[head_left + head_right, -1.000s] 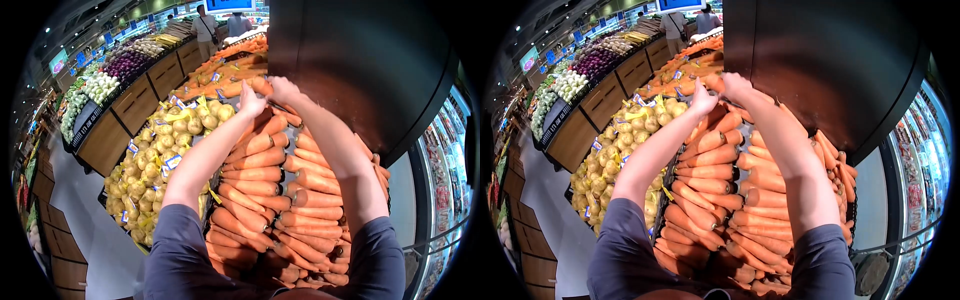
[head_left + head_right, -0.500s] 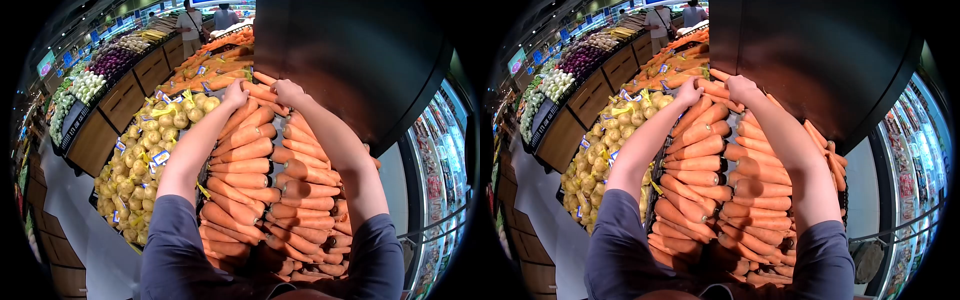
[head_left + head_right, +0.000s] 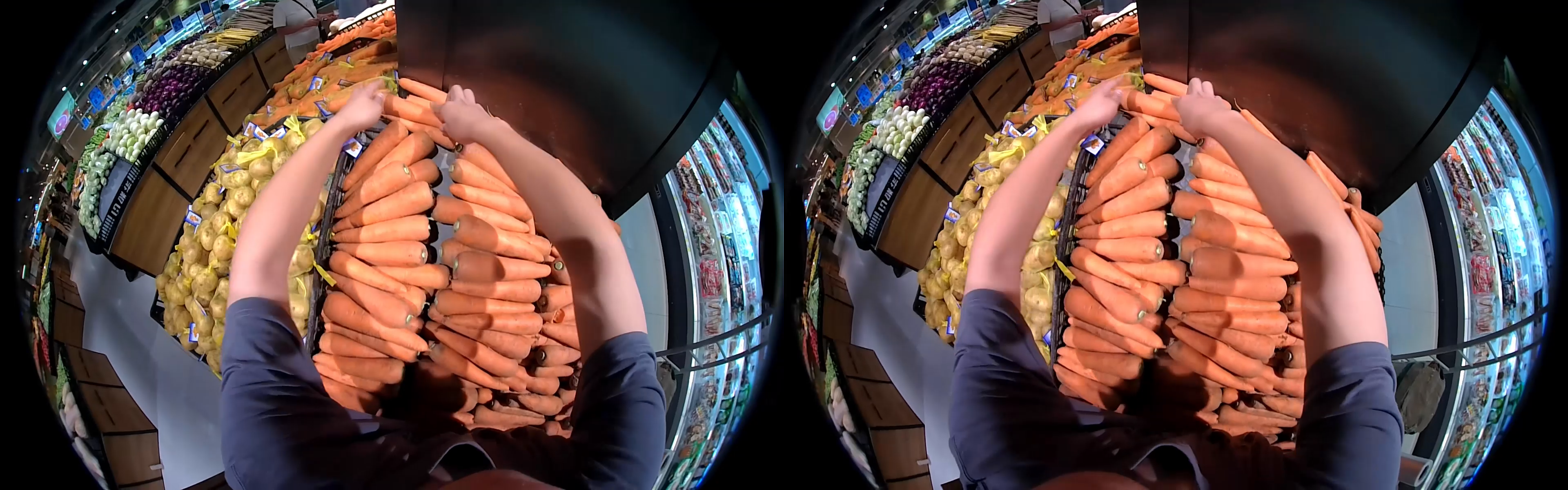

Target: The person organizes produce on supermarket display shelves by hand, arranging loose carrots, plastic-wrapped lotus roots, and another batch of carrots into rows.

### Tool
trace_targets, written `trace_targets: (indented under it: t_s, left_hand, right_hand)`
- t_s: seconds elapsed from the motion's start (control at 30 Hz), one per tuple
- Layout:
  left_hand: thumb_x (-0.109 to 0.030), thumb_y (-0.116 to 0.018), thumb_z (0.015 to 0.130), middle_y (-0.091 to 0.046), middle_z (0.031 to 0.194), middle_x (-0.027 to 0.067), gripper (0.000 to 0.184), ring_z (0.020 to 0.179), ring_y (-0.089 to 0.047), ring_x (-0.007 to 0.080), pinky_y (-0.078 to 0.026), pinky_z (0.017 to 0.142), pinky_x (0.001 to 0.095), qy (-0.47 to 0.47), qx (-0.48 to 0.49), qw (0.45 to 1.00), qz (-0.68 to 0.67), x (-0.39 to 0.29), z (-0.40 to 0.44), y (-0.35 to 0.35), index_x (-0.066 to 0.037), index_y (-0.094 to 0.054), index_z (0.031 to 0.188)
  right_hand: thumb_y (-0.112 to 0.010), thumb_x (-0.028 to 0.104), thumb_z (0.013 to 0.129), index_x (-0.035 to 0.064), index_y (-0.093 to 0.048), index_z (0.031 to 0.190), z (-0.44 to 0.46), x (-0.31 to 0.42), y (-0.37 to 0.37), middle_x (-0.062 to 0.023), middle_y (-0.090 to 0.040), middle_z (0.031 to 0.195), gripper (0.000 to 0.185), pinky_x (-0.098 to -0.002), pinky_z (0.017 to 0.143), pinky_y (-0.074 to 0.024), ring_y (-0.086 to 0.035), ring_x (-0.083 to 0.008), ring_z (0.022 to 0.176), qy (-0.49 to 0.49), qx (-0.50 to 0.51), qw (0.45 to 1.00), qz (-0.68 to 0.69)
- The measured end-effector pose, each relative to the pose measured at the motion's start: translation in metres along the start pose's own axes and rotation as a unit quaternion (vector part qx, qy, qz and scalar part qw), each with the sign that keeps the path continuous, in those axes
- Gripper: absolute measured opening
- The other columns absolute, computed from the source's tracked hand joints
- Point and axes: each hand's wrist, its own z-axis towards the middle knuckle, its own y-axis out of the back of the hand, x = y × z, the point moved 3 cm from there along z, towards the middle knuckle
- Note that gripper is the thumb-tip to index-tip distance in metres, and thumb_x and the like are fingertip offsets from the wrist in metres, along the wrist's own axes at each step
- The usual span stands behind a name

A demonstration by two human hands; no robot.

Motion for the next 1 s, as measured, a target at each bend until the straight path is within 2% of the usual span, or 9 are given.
trace_targets:
  t_s: [0.1,0.27,0.57,0.67,0.73,0.8,0.83,0.93,1.0]
  left_hand:
    - [-0.019,-0.049,0.107,-0.065,0.129,0.0136,0.039,0.118,-0.061,0.0184,-0.046,0.101,0.0298,-0.033,-0.132,0.976,-0.172,-0.059,-0.072,0.062,-0.002,-0.053,0.142]
    - [-0.019,-0.052,0.107,-0.067,0.122,0.0074,0.031,0.109,-0.062,0.0123,-0.048,0.095,0.028,-0.032,-0.157,0.946,-0.282,-0.128,-0.198,0.082,-0.003,-0.06,0.133]
    - [-0.059,-0.02,0.109,-0.025,0.167,0.0194,0.082,0.156,-0.022,0.0317,-0.017,0.127,0.0436,0.054,0.176,0.717,-0.672,-0.329,-0.405,-0.045,0.005,-0.022,0.159]
    - [-0.061,-0.025,0.107,-0.025,0.167,0.0197,0.084,0.156,-0.022,0.0336,-0.018,0.126,0.0471,-0.004,0.171,0.754,-0.634,-0.357,-0.43,-0.06,0.005,-0.027,0.158]
    - [-0.055,-0.032,0.108,-0.026,0.167,0.0193,0.077,0.155,-0.023,0.0352,-0.018,0.126,0.0466,-0.209,0.158,0.875,-0.408,-0.369,-0.441,-0.085,0.003,-0.028,0.159]
    - [-0.057,-0.035,0.107,-0.029,0.166,0.019,0.075,0.155,-0.024,0.0374,-0.02,0.124,0.0528,-0.265,0.184,0.913,-0.25,-0.36,-0.448,-0.139,-0.004,-0.033,0.159]
    - [-0.057,-0.035,0.107,-0.029,0.166,0.019,0.075,0.155,-0.024,0.0374,-0.02,0.124,0.0528,-0.279,0.207,0.9,-0.264,-0.364,-0.455,-0.157,-0.004,-0.033,0.159]
    - [-0.06,-0.028,0.107,-0.019,0.17,0.0149,0.077,0.156,-0.021,0.0335,-0.015,0.125,0.0531,0.36,0.289,0.662,-0.591,-0.354,-0.462,-0.205,-0.01,-0.019,0.165]
    - [-0.061,-0.026,0.107,-0.016,0.171,0.0124,0.079,0.157,-0.02,0.0306,-0.014,0.125,0.0517,0.257,0.407,0.529,-0.699,-0.373,-0.478,-0.197,-0.008,-0.013,0.165]
  right_hand:
    - [-0.07,0.013,0.09,0.0081,-0.067,0.131,-0.049,-0.011,0.022,-0.0198,-0.056,0.124,0.041,-0.0458,0.103,-0.0485,-0.049,-0.0378,0.122,0.05,-0.132,0.982,0.125]
    - [-0.061,0.023,0.101,0.0083,-0.059,0.142,-0.193,0.007,0.068,-0.0193,-0.061,0.129,0.044,-0.043,0.108,-0.0435,-0.052,-0.0362,0.126,0.089,-0.168,0.91,0.369]
    - [-0.046,0.044,0.107,0.0137,-0.034,0.161,-0.427,0.118,-0.001,-0.0267,-0.013,0.168,0.063,-0.052,0.125,-0.0157,-0.014,-0.0473,0.155,0.005,-0.33,0.87,0.365]
    - [-0.025,0.052,0.111,0.0071,-0.024,0.163,-0.464,0.085,-0.081,-0.0242,-0.02,0.168,0.068,-0.0456,0.126,-0.016,-0.017,-0.0391,0.156,-0.15,-0.216,0.737,0.622]
    - [-0.017,0.058,0.11,0.0027,-0.017,0.163,-0.497,0.088,-0.041,-0.0191,-0.016,0.17,0.077,-0.0408,0.127,-0.0147,-0.017,-0.0308,0.157,-0.282,-0.15,0.416,0.851]
    - [-0.015,0.061,0.109,0.0042,-0.009,0.164,-0.511,0.097,-0.022,-0.0161,-0.011,0.171,0.08,-0.0379,0.127,-0.0127,-0.015,-0.0261,0.157,-0.097,-0.229,0.316,0.916]
    - [-0.014,0.059,0.109,0.005,-0.005,0.165,-0.518,0.103,-0.022,-0.0144,-0.008,0.172,0.078,-0.0351,0.127,-0.0103,-0.012,-0.0254,0.158,-0.171,-0.248,0.37,0.878]
    - [-0.019,0.055,0.11,0.0106,-0.013,0.166,-0.552,0.095,0.002,-0.0204,-0.006,0.172,0.071,-0.0383,0.127,-0.0017,-0.006,-0.0299,0.159,-0.078,-0.332,0.627,0.701]
    - [-0.027,0.061,0.107,0.0156,-0.022,0.165,-0.565,0.083,-0.014,-0.0265,-0.012,0.169,0.074,-0.0539,0.125,-0.0045,-0.009,-0.0431,0.157,-0.136,-0.399,0.805,0.417]
